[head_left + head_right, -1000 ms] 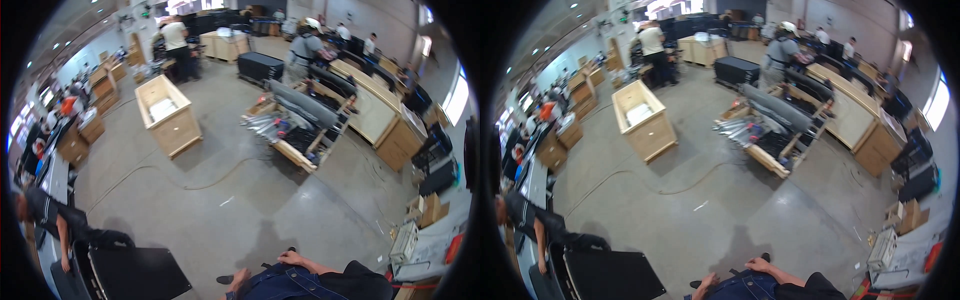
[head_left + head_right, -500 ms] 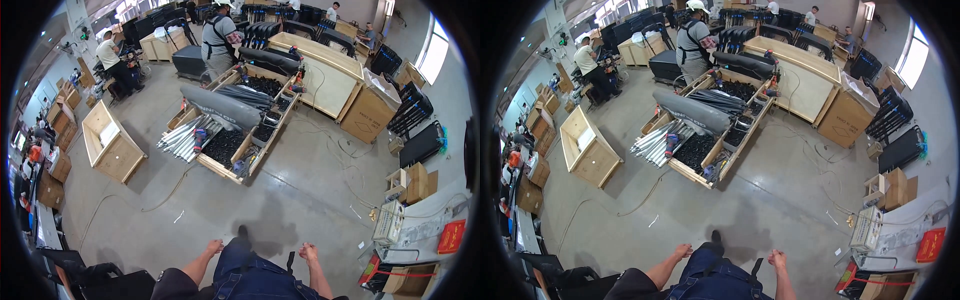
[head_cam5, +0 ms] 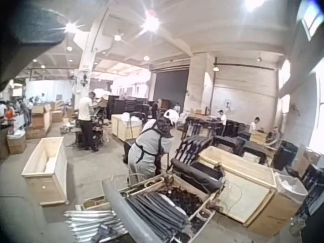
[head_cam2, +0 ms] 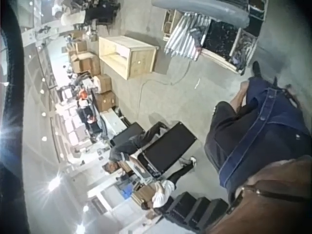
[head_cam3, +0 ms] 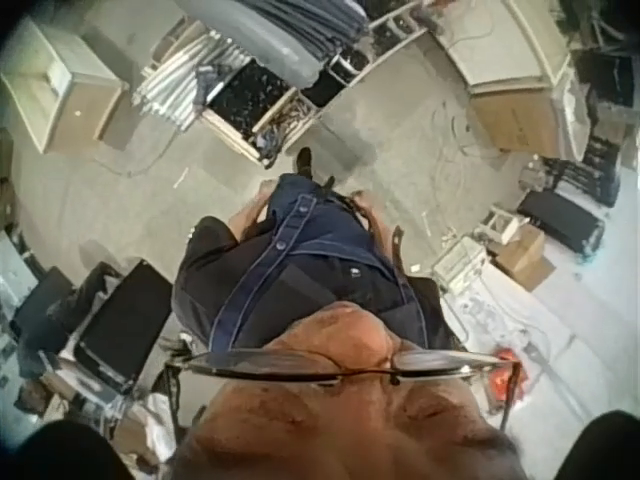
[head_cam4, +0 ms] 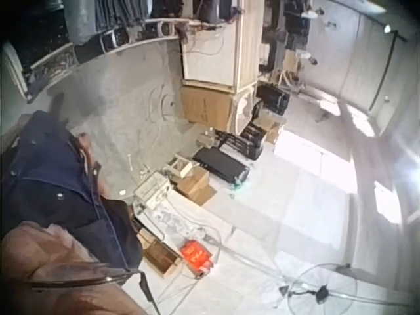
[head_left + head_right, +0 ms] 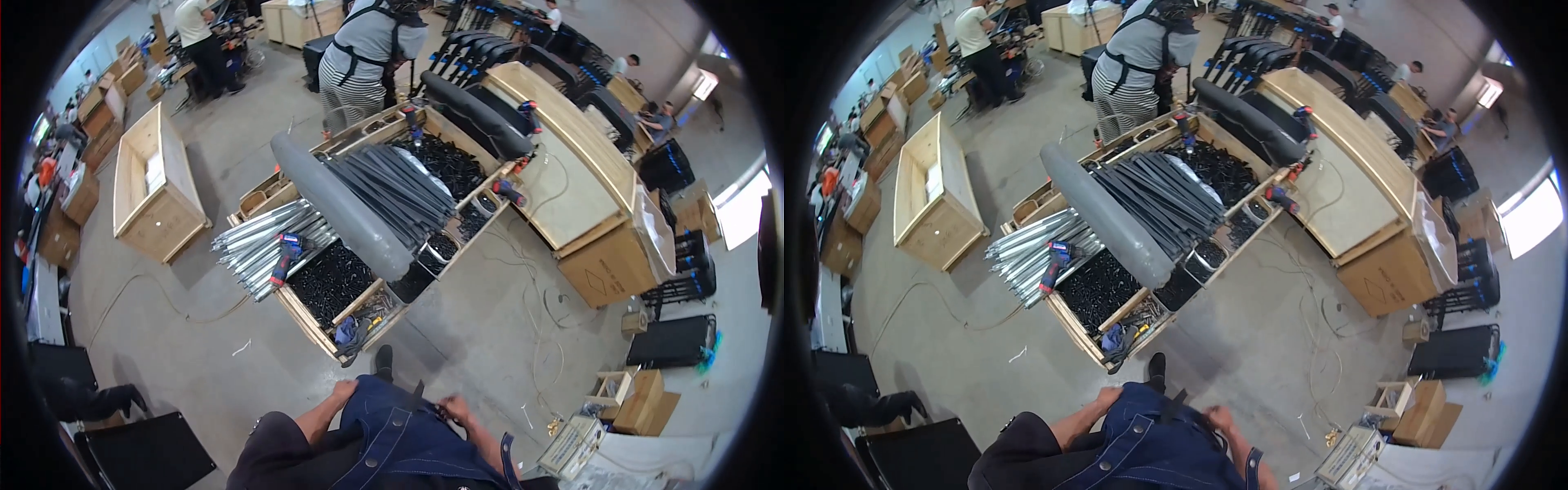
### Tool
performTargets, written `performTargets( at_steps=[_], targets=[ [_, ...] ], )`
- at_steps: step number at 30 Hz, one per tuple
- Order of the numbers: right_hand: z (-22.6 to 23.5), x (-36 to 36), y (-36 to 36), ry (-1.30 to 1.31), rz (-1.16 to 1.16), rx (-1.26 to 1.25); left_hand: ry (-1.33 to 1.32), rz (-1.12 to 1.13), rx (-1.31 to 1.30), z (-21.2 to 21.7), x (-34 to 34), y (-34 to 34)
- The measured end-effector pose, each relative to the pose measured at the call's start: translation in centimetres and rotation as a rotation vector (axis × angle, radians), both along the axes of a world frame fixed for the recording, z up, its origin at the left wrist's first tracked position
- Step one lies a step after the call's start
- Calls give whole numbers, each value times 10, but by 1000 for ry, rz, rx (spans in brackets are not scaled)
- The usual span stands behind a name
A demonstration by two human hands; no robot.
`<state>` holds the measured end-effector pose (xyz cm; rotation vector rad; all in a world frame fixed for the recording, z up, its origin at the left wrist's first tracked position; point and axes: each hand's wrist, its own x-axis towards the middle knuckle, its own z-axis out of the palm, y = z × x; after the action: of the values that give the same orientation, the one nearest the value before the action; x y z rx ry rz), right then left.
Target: The recorder is assembling the console and wiring components of a treadmill in a manufacturing setting.
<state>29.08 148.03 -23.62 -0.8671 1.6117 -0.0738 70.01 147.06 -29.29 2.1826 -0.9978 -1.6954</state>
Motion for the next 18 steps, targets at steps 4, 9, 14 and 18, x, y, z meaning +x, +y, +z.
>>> performTargets(
  at_steps=[4,9,14,18],
  targets=[
    [36,-22,-212,131,127,-412,95,90,-9,40,-31,-87],
    [89,18,-474,143,189,-826,395,775,47,61,-39,-101],
    [104,58,-637,259,516,-978,409,1289,-61,49,-109,-20],
    [91,88,-682,377,857,-862,17,1111,-281,64,-260,48]
  ],
)
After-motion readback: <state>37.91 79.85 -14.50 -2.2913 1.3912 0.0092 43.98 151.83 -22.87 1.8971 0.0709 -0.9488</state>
